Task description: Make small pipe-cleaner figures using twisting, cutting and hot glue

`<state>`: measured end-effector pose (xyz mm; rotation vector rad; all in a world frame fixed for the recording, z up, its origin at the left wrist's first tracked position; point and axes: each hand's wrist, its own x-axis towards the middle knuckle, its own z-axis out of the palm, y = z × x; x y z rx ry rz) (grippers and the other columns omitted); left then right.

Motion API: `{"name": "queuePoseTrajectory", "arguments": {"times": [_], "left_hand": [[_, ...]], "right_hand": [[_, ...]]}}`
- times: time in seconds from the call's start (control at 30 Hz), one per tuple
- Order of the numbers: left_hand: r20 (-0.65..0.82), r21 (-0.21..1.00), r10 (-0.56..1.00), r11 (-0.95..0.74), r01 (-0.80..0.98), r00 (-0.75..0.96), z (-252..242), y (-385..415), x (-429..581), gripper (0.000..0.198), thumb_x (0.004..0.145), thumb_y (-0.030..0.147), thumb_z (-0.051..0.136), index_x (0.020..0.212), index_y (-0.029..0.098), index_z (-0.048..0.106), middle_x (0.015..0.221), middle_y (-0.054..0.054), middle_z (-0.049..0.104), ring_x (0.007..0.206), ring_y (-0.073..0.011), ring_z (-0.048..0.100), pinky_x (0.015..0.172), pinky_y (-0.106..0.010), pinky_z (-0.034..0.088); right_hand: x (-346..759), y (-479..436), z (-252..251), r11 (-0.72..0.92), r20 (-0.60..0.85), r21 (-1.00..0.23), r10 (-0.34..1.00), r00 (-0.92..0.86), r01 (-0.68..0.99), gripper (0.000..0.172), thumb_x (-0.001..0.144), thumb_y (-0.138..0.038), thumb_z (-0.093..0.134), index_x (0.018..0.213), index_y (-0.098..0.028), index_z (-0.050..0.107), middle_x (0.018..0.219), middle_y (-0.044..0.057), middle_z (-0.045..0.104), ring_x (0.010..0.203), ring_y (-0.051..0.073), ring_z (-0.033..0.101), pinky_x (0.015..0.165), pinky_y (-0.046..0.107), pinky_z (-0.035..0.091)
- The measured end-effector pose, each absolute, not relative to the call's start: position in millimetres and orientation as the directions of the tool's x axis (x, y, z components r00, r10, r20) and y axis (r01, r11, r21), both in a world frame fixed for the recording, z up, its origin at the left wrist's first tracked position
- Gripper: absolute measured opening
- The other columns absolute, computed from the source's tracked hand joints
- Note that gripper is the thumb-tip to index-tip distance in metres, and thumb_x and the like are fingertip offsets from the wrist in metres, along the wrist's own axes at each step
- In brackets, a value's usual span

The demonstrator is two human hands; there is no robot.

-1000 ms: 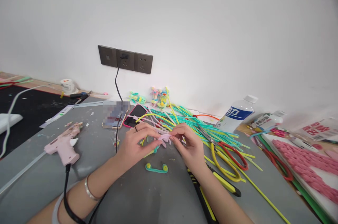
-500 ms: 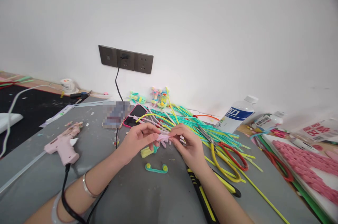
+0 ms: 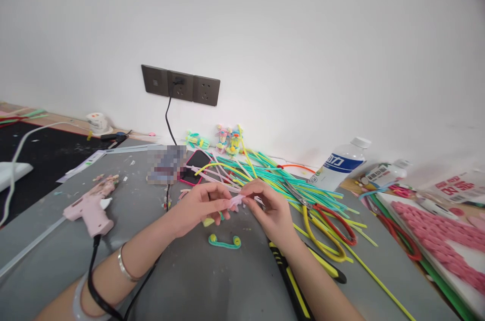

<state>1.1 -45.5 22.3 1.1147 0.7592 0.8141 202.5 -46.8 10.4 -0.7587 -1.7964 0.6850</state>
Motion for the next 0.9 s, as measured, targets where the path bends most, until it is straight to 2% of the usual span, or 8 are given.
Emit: {"name": "queuePoseTrajectory", "arguments": {"times": [0.2, 0.47, 0.6, 0.7, 0.8, 0.9], "left_hand": [[-0.045, 0.986, 0.892, 0.111, -0.121, 0.450, 15, -44, 1, 0.027, 0.077, 0.038, 0.079, 0.082, 0.015, 0.065, 0.078, -0.003, 0.071, 0.057, -0.0082, 0.059, 0.055, -0.020, 0.050], [0.016, 0.999, 0.924, 0.001, -0.044, 0.382, 14, -45, 4, 0.025, 0.079, 0.038, 0.075, 0.084, 0.016, 0.065, 0.083, -0.004, 0.069, 0.073, -0.0149, 0.064, 0.061, -0.024, 0.056], [0.032, 0.999, 0.938, -0.027, -0.020, 0.346, 13, -44, 4, 0.025, 0.077, 0.038, 0.075, 0.080, 0.016, 0.064, 0.079, -0.002, 0.065, 0.067, -0.0132, 0.061, 0.059, -0.024, 0.055], [0.078, 0.996, 0.945, -0.085, 0.007, 0.318, 12, -43, 5, 0.021, 0.075, 0.035, 0.075, 0.076, 0.017, 0.065, 0.074, 0.000, 0.063, 0.065, -0.0126, 0.059, 0.059, -0.024, 0.054], [0.128, 0.988, 0.940, -0.149, 0.042, 0.316, 13, -42, 6, 0.014, 0.077, 0.030, 0.071, 0.076, 0.017, 0.066, 0.074, -0.001, 0.065, 0.069, -0.0140, 0.061, 0.060, -0.023, 0.052], [0.136, 0.982, 0.938, -0.170, 0.082, 0.320, 15, -42, 5, 0.015, 0.079, 0.032, 0.069, 0.079, 0.017, 0.067, 0.077, -0.003, 0.068, 0.063, -0.0130, 0.060, 0.053, -0.022, 0.047]], "right_hand": [[197, -49, 8, 0.549, 0.508, -0.831, 0.814, -0.283, 0.089, 0.012, 0.093, -0.035, 0.064, 0.094, -0.023, 0.065, 0.085, 0.005, 0.067, 0.071, 0.016, 0.062, 0.065, 0.029, 0.053], [190, -49, 4, 0.328, 0.313, -0.945, 0.919, -0.240, 0.021, 0.024, 0.087, -0.045, 0.069, 0.092, -0.022, 0.063, 0.084, 0.003, 0.063, 0.069, 0.016, 0.061, 0.063, 0.028, 0.053], [191, -47, 2, 0.222, 0.220, -0.975, 0.944, -0.248, -0.019, 0.032, 0.083, -0.050, 0.071, 0.093, -0.021, 0.062, 0.080, 0.002, 0.062, 0.067, 0.015, 0.059, 0.061, 0.027, 0.052], [191, -44, 0, 0.119, 0.122, -0.992, 0.955, -0.270, -0.030, 0.034, 0.082, -0.052, 0.072, 0.083, -0.020, 0.062, 0.070, 0.000, 0.062, 0.061, 0.014, 0.058, 0.062, 0.028, 0.051], [190, -44, -2, 0.095, 0.106, -0.994, 0.953, -0.282, -0.054, 0.034, 0.081, -0.051, 0.073, 0.078, -0.019, 0.060, 0.068, 0.000, 0.065, 0.063, 0.014, 0.060, 0.064, 0.028, 0.050], [189, -46, -1, 0.098, 0.115, -0.993, 0.950, -0.291, -0.071, 0.032, 0.082, -0.048, 0.073, 0.080, -0.019, 0.059, 0.072, 0.001, 0.065, 0.068, 0.015, 0.061, 0.066, 0.028, 0.050]]}}
